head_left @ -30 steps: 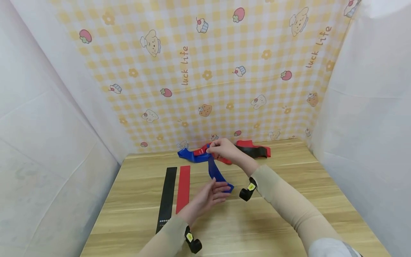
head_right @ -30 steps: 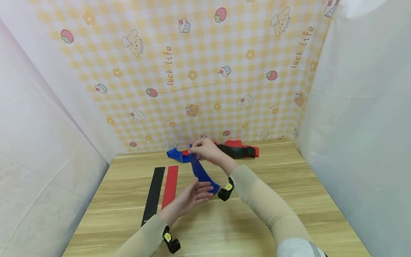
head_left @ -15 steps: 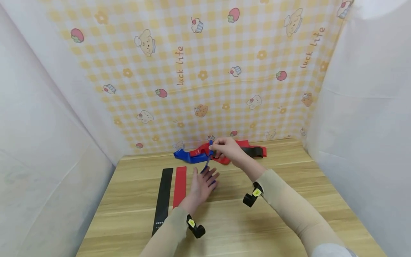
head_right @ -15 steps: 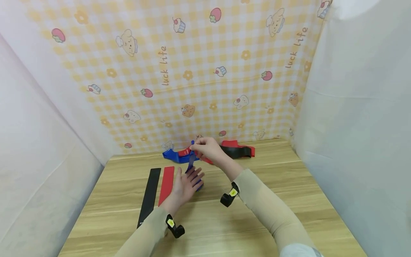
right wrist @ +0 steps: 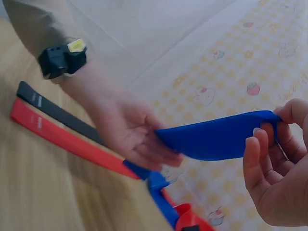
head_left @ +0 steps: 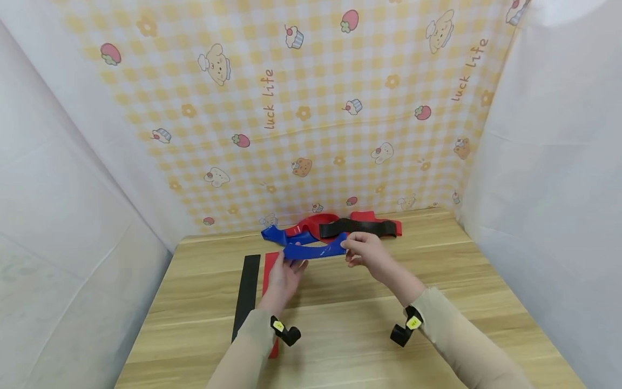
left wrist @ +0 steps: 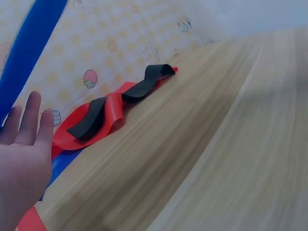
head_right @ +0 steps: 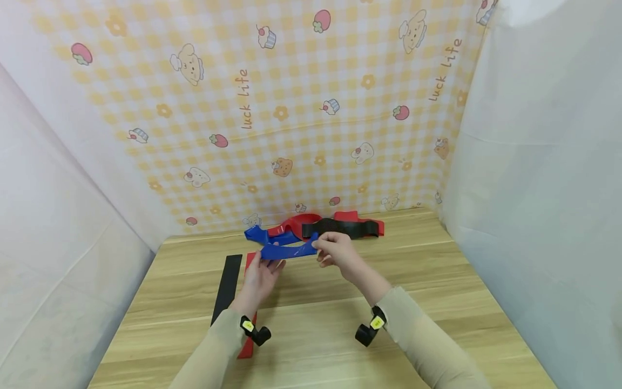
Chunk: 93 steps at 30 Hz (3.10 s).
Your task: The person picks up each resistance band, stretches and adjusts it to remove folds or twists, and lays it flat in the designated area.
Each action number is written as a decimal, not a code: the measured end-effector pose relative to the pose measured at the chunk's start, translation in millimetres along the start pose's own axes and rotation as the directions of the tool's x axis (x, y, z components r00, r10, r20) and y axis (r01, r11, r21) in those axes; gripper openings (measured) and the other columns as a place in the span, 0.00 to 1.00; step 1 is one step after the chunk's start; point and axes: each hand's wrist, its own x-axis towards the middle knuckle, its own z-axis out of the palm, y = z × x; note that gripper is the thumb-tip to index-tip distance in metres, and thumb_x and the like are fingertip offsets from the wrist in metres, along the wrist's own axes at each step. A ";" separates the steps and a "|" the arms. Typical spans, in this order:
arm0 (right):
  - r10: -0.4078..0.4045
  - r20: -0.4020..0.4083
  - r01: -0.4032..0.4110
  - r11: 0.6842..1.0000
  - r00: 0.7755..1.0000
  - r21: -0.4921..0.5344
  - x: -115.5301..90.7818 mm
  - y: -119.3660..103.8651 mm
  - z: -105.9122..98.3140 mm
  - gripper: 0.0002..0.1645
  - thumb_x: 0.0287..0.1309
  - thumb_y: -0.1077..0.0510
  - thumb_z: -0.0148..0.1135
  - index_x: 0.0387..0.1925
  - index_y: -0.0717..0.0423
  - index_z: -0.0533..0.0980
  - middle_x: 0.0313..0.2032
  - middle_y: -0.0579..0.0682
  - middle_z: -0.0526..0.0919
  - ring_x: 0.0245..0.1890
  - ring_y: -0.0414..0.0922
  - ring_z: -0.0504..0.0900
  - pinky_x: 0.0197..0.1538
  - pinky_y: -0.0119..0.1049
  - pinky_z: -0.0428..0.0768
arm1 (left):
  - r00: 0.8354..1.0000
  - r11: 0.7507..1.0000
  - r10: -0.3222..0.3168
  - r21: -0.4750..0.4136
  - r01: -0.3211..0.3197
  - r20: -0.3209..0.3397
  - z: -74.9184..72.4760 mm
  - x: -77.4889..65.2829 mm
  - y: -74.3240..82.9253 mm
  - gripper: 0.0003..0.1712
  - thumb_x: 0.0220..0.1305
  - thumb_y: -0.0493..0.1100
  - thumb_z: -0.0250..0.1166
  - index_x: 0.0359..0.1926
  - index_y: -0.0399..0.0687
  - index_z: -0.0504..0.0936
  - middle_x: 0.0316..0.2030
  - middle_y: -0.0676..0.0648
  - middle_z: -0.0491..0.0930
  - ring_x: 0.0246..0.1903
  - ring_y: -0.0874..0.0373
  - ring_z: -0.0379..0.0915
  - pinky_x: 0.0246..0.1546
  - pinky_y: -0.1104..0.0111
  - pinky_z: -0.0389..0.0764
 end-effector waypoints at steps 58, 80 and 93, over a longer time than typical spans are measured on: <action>0.141 0.089 -0.129 0.983 0.986 -0.132 -23.9 130.7 -21.0 0.36 0.56 0.66 0.62 0.67 0.64 0.64 0.24 0.51 0.77 0.19 0.41 0.77 0.22 0.32 0.77 | 0.985 0.795 0.138 0.582 -0.170 0.099 -52.9 -1.7 104.2 0.06 0.65 0.47 0.64 0.34 0.50 0.80 0.23 0.56 0.80 0.27 0.63 0.74 0.33 0.72 0.75; 0.286 0.117 -0.244 0.928 0.951 -0.282 -24.3 134.4 -18.4 0.19 0.50 0.65 0.66 0.45 0.69 0.77 0.26 0.55 0.83 0.17 0.40 0.80 0.18 0.25 0.72 | 0.996 0.452 0.072 0.888 -0.081 0.054 -42.2 -4.4 137.6 0.20 0.67 0.46 0.64 0.52 0.34 0.79 0.31 0.54 0.81 0.38 0.54 0.76 0.46 0.64 0.75; 0.251 0.142 -0.210 0.944 0.958 -0.254 -24.9 133.4 -13.5 0.12 0.56 0.60 0.66 0.39 0.64 0.78 0.28 0.51 0.83 0.21 0.39 0.79 0.20 0.27 0.69 | 0.993 0.321 0.116 0.946 -0.046 0.009 -40.1 -0.9 148.4 0.25 0.67 0.48 0.63 0.55 0.32 0.76 0.35 0.50 0.82 0.44 0.45 0.77 0.51 0.58 0.74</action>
